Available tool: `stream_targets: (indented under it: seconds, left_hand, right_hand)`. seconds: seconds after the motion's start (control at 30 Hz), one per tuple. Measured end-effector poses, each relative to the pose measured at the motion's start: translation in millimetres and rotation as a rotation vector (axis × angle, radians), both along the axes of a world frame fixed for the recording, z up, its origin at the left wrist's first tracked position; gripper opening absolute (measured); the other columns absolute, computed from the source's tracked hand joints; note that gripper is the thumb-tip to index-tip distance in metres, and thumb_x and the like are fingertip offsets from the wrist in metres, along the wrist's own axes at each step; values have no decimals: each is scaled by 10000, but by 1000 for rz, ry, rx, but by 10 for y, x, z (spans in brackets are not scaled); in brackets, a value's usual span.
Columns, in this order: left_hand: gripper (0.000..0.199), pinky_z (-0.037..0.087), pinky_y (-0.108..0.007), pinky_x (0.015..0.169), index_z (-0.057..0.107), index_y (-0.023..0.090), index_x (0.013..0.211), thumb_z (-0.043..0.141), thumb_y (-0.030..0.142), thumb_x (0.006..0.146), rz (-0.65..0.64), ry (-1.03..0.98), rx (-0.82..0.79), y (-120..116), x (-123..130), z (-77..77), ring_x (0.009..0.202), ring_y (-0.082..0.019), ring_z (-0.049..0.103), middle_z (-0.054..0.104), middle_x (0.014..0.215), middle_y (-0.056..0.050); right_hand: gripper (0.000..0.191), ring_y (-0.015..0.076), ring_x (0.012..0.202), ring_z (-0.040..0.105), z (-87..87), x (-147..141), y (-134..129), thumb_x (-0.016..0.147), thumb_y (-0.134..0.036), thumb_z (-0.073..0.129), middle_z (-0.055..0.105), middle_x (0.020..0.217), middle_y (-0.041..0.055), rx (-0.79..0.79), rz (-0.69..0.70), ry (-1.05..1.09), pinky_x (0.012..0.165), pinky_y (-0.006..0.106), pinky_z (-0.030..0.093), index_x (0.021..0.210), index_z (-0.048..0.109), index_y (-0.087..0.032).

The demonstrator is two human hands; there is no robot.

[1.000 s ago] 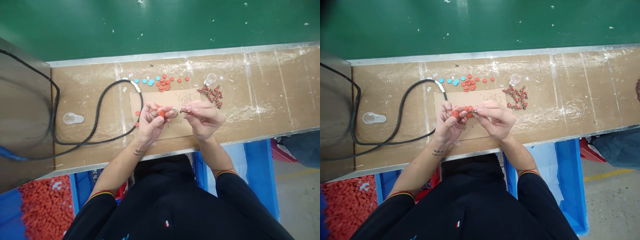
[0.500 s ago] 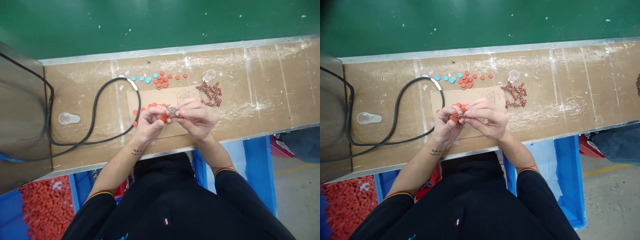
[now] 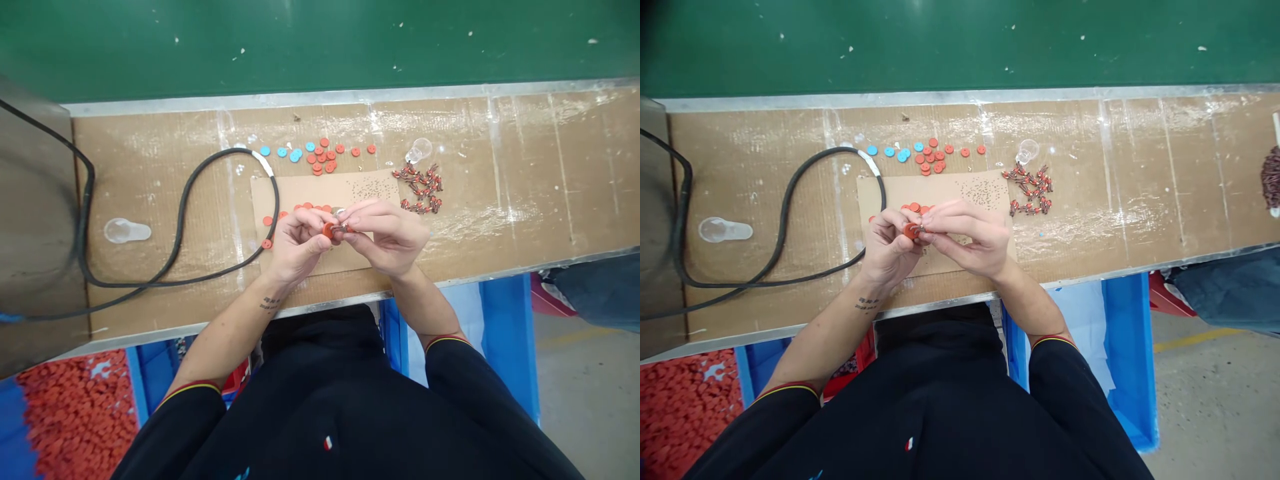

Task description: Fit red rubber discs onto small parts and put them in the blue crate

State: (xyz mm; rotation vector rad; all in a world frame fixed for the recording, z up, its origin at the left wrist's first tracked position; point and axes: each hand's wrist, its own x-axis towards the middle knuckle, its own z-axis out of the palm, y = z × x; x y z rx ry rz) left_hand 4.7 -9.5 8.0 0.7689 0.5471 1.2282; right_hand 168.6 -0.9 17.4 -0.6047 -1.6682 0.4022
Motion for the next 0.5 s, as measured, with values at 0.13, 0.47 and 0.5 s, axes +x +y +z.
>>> stream_targets:
  seconds: [0.13,0.47,0.5]
  left_hand:
    - [410,657,-234,687,680,213,714,1023,434,668,26,-6,22,-1,9,-3,731,-121,746,776,834,5]
    - [306,661,-252,685,783,246,726,1021,430,672,195,48,99,-7,35,-78,638,-112,724,801,783,-4]
    - [265,672,-254,716,804,257,744,1016,406,688,206,44,118,-8,33,-86,657,-112,738,811,801,-7]
  right_hand:
    - [231,154,878,822,16,12,7,925,-210,791,813,932,-10,37,-7,-45,713,298,704,1139,761,-292]
    - [412,181,940,829,11,0,31,872,-115,817,828,943,-14,74,34,-29,758,320,724,1230,754,-309]
    - [402,183,937,830,8,-4,29,873,-118,818,829,941,-14,66,31,-25,755,324,724,1221,757,-310]
